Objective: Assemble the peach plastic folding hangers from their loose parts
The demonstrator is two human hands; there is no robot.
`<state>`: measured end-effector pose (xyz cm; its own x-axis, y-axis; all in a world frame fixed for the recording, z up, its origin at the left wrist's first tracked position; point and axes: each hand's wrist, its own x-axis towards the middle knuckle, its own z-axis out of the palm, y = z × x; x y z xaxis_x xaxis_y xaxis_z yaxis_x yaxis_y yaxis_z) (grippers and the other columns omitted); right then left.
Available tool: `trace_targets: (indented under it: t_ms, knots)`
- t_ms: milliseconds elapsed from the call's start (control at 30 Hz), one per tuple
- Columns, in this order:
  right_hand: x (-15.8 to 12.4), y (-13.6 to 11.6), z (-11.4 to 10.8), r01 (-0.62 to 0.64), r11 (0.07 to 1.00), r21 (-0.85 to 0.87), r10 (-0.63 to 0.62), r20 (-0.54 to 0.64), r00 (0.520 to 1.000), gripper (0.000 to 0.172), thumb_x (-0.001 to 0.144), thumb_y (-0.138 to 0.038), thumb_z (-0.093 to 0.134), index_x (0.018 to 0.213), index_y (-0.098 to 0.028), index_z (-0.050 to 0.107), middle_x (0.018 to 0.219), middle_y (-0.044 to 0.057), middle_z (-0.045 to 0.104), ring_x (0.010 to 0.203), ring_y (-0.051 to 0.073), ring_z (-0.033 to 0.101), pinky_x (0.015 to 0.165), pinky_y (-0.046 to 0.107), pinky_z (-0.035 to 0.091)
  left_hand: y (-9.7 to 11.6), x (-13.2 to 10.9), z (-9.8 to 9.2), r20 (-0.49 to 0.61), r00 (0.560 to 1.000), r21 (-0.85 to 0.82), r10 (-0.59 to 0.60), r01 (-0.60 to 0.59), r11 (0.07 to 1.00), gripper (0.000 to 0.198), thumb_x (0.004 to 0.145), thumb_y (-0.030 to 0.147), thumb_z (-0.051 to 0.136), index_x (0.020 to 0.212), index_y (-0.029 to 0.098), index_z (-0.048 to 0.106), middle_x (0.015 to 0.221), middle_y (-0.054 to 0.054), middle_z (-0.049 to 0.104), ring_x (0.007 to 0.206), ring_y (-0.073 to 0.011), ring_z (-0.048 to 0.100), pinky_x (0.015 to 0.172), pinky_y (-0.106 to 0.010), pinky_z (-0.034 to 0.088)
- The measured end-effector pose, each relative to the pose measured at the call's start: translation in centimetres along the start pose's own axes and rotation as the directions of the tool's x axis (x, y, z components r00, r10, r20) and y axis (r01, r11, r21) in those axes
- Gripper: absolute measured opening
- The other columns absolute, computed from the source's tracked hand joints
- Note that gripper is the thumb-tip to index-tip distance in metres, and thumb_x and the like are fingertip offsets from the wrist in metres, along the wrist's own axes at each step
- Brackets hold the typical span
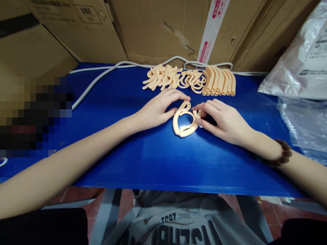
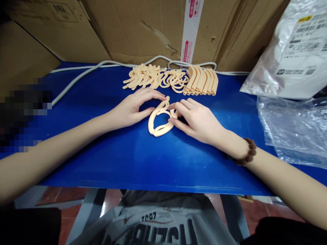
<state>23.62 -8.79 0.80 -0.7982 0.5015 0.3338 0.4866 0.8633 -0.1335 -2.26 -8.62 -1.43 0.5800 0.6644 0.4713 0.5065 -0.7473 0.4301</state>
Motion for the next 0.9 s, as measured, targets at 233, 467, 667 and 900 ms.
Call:
trace_targets:
  t_ms: [233, 467, 667, 900]
  knots:
    - [0.0, 0.1, 0.0, -0.026, 0.998, -0.050, 0.026, -0.006, 1.000, 0.047, 0.100, -0.053, 0.047, 0.117, -0.013, 0.063, 0.100, 0.013, 0.067, 0.088, 0.025, 0.059, 0.079, 0.036, 0.045, 0.7, -0.2, -0.2, 0.066, 0.997, -0.027, 0.032, -0.030, 0.999, 0.053, 0.081, 0.014, 0.060, 0.134, 0.020, 0.053, 0.143, -0.013, 0.056, 0.139, -0.0264, 0.047, 0.118, -0.048, 0.036]
    - [-0.1, 0.3, 0.0, 0.035, 0.999, -0.013, -0.035, 0.034, 0.999, 0.049, 0.101, -0.055, 0.044, 0.122, -0.015, 0.065, 0.116, 0.014, 0.065, 0.101, 0.027, 0.060, 0.088, 0.039, 0.045, 1.1, -0.3, -0.1, 0.166, 0.984, -0.064, 0.057, -0.047, 0.997, 0.062, 0.082, 0.028, 0.066, 0.141, 0.023, 0.047, 0.153, -0.015, 0.048, 0.148, -0.0327, 0.037, 0.121, -0.055, 0.031]
    - [-0.1, 0.1, -0.2, 0.069, 0.997, -0.022, -0.068, 0.027, 0.997, 0.048, 0.103, -0.050, 0.044, 0.119, -0.014, 0.070, 0.118, 0.014, 0.067, 0.100, 0.026, 0.060, 0.087, 0.039, 0.043, 1.3, -0.3, -0.1, 0.201, 0.979, -0.077, 0.036, -0.021, 0.997, 0.066, 0.082, 0.037, 0.072, 0.142, 0.021, 0.047, 0.149, -0.015, 0.052, 0.141, -0.0320, 0.046, 0.120, -0.053, 0.032]
    - [0.0, 0.0, -0.5, 0.059, 0.998, -0.001, -0.059, 0.013, 0.998, 0.045, 0.102, -0.051, 0.045, 0.112, -0.019, 0.075, 0.114, 0.013, 0.066, 0.099, 0.024, 0.059, 0.085, 0.038, 0.044, 1.5, -0.2, -0.4, 0.221, 0.974, -0.053, 0.048, -0.037, 0.998, 0.057, 0.086, 0.036, 0.070, 0.138, 0.022, 0.051, 0.138, -0.010, 0.060, 0.125, -0.0259, 0.057, 0.107, -0.039, 0.043]
